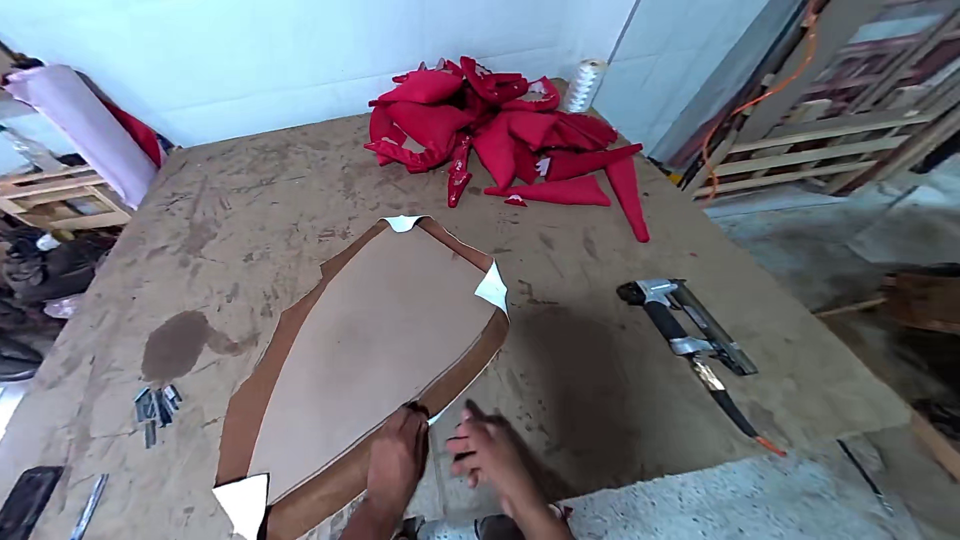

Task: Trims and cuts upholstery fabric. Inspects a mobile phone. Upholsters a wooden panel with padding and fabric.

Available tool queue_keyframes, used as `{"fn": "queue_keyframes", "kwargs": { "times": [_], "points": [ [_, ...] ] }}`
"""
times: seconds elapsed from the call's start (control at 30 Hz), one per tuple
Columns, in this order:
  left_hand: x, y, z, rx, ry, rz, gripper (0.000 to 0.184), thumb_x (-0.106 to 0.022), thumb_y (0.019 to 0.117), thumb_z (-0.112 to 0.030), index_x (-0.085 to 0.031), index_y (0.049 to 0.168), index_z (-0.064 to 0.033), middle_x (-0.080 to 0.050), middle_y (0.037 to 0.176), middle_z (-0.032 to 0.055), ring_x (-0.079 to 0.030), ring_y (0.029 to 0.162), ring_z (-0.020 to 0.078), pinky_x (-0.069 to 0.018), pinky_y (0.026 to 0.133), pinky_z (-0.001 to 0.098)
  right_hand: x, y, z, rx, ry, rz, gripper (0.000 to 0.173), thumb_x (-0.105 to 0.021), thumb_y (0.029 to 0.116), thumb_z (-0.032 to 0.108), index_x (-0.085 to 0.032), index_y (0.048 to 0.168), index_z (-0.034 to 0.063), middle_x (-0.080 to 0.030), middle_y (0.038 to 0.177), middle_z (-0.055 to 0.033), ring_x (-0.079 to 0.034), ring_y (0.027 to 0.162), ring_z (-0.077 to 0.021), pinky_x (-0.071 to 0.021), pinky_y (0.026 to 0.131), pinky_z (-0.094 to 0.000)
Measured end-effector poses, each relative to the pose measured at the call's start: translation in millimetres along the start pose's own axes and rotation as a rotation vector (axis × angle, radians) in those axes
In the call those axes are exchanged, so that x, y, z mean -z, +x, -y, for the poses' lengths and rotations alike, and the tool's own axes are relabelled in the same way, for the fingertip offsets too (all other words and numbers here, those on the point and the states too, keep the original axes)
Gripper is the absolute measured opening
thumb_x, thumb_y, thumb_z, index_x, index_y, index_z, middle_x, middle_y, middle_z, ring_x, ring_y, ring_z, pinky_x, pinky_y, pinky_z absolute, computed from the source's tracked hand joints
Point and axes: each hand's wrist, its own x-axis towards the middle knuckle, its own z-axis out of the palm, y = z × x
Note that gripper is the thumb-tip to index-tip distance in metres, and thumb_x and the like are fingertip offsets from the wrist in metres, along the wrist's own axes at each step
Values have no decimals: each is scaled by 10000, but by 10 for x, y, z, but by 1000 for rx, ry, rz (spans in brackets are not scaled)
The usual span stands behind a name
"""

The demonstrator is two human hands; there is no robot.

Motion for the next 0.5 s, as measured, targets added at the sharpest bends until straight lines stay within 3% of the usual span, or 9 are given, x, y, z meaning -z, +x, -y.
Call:
{"fn": "queue_keyframes", "kwargs": {
  "times": [0.07,0.13,0.2,0.23,0.3,0.33,0.37,0.5],
  "points": [
    [114,-10,47,-67,-37,48,271,-522,1053,-300,-752,1089,-161,-718,1102,32,-711,1014,143,-615,886,341,-364,132,30,-10,16,-3,622,-507,1026,592,-685,1154,10,-760,963,-132,-725,694,-251,-592,569,-394],
    [279,122,172,-138,-135,127,282,-506,1060,-317,-739,1105,-165,-705,1177,24,-670,1142,137,-568,1004,337,-621,328,93,-11,-10,-71,484,-608,1011,498,-667,1095,25,-717,807,-110,-651,552,-199,-537,488,-340],
    [525,439,361,-230,-234,120,314,-499,1066,-370,-748,1125,-188,-697,1252,11,-608,1251,162,-485,1100,412,-752,444,80,-11,-26,-149,357,-647,1007,388,-647,1060,35,-670,698,-90,-598,476,-175,-515,457,-325],
    [615,634,451,-261,-196,96,350,-471,1067,-421,-738,1191,-232,-670,1334,-13,-556,1331,168,-429,1150,461,-771,462,41,-5,-23,-171,356,-640,1015,386,-644,1046,32,-660,686,-86,-599,482,-175,-530,474,-332],
    [605,917,583,-222,27,188,498,-337,1054,-603,-550,1461,-411,-431,1611,-88,-270,1553,176,-202,1273,553,-745,443,-66,17,-65,-207,375,-615,1029,404,-665,1027,33,-679,707,-71,-627,546,-170,-550,541,-344],
    [542,983,625,-178,159,277,572,-250,1038,-671,-412,1548,-467,-274,1695,-80,-119,1597,213,-79,1280,602,-739,440,-98,42,-98,-225,374,-618,1023,406,-683,1005,38,-685,738,-70,-644,599,-176,-566,598,-368],
    [482,1000,648,-143,252,318,605,-198,1025,-705,-348,1571,-492,-199,1719,-80,-52,1605,231,-29,1275,622,-747,435,-136,72,-123,-239,379,-620,1016,412,-699,974,44,-696,767,-73,-666,652,-187,-587,660,-400],
    [362,1024,663,-132,337,302,603,-195,1024,-709,-361,1564,-497,-197,1715,-116,-48,1605,207,-48,1281,605,-827,333,-143,233,-106,-310,421,-587,1014,430,-656,773,92,-537,614,-22,-519,547,-169,-476,562,-391]
  ]
}}
